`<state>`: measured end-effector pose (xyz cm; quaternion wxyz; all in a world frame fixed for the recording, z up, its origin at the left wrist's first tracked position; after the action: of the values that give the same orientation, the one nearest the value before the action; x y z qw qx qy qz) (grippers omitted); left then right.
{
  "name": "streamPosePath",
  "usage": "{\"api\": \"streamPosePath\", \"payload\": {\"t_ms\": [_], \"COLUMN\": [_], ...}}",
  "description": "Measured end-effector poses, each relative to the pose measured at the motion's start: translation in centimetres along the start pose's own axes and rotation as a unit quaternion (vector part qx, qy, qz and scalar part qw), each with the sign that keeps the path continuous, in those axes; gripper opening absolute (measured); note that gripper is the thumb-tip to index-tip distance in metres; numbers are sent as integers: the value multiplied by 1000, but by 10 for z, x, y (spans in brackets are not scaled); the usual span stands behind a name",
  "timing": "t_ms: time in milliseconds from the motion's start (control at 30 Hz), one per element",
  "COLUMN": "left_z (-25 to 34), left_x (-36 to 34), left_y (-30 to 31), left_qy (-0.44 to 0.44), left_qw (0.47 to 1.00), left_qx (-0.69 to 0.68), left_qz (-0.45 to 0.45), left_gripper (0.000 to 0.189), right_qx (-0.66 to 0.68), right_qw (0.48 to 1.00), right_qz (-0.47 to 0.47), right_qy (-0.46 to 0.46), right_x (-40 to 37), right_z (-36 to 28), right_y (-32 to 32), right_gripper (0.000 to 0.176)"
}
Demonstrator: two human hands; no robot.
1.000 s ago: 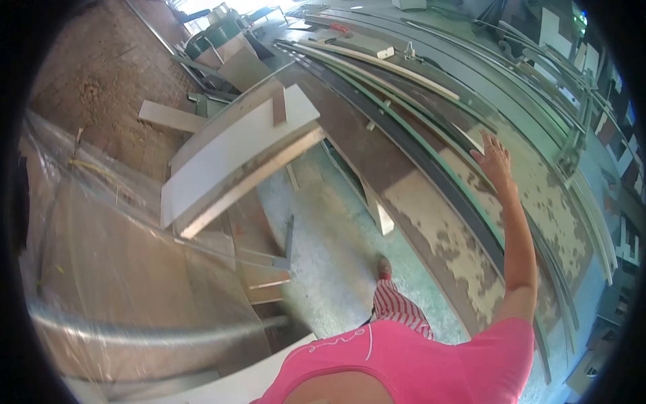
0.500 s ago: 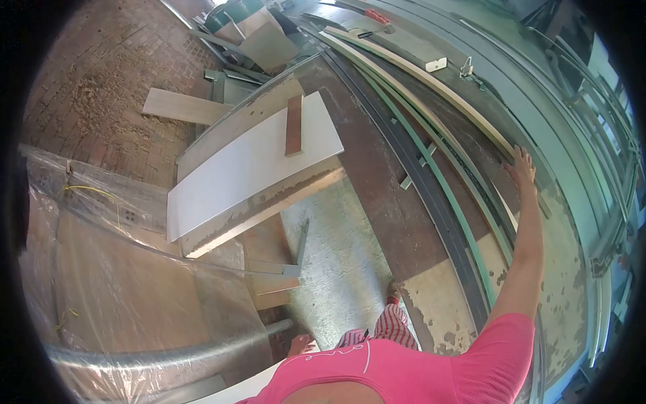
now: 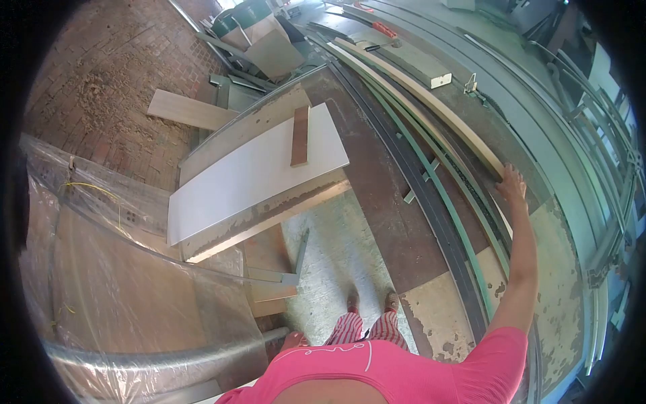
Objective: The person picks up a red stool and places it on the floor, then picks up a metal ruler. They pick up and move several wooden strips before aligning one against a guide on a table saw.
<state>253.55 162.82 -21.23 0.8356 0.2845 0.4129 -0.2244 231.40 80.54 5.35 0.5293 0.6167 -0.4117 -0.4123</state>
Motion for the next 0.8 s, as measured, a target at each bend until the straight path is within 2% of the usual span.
{"api": "streamPosePath", "payload": {"t_ms": [33, 100, 133, 200, 233, 267, 333, 400, 500, 533, 633, 667, 700, 800], "left_z": [5, 25, 36, 38, 41, 40, 49, 51, 58, 54, 48, 43, 48, 43], "left_x": [1, 1, -1, 14, 21, 29, 43, 54, 63, 67, 82, 98, 95, 75], "left_y": [2, 5, 4, 5, 5, 5, 2, 2, 5, 7, 15, 19, 22, 39], "left_qy": [-3, 1, 4, -15, -30, -53, -43, -36, -50, -39, -41, -242, -246, -107], "left_qw": [1000, 997, 993, 989, 986, 994, 996, 997, 996, 997, 994, 946, 945, 992], "left_qx": [1, 72, 118, 143, 162, 82, 50, -5, -13, -17, -44, 180, 179, 51], "left_qz": [-3, -6, -10, -22, -29, -48, -61, -67, -70, -71, -89, -121, -121, -48], "left_gripper": [33, 34, 33, 33, 32, 31, 31, 31, 32, 33, 34, 35, 35, 31], "right_qx": [-1, 83, 81, 109, 105, 128, 140, 182, 184, 168, 133, 142, 142, 120], "right_qw": [1000, 996, 996, 992, 993, 989, 985, 979, 981, 979, 986, 982, 981, 981], "right_qz": [3, -42, -39, -4, 1, 23, 53, 18, 1, 61, 67, 93, 97, 129], "right_qy": [-3, 13, 7, 64, 56, 73, 88, 90, 57, 93, 79, 86, 86, 76], "right_x": [-7, -23, -35, -58, -62, -63, -66, -80, -133, -141, -162, -174, -184, -214], "right_z": [-4, -12, -19, -43, -41, -41, -42, -58, -114, -122, -139, -143, -143, -132], "right_y": [-1, -9, -7, 2, -3, -9, -8, -8, 37, 39, 36, 36, 31, 23], "right_gripper": [75, 75, 75, 70, 70, 71, 72, 70, 69, 64, 59, 57, 57, 57]}}
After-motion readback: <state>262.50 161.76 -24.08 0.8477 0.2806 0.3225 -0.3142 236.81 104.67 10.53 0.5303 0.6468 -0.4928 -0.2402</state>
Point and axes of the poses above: each hand's wrist, its own x-axis towards the middle knuckle, its own y-axis out of the back of the hand, z = x × y, the point moved 5 cm from there along x, towards the middle knuckle, and after that the axes turned 1 degree about z, right-handed, at the moved point
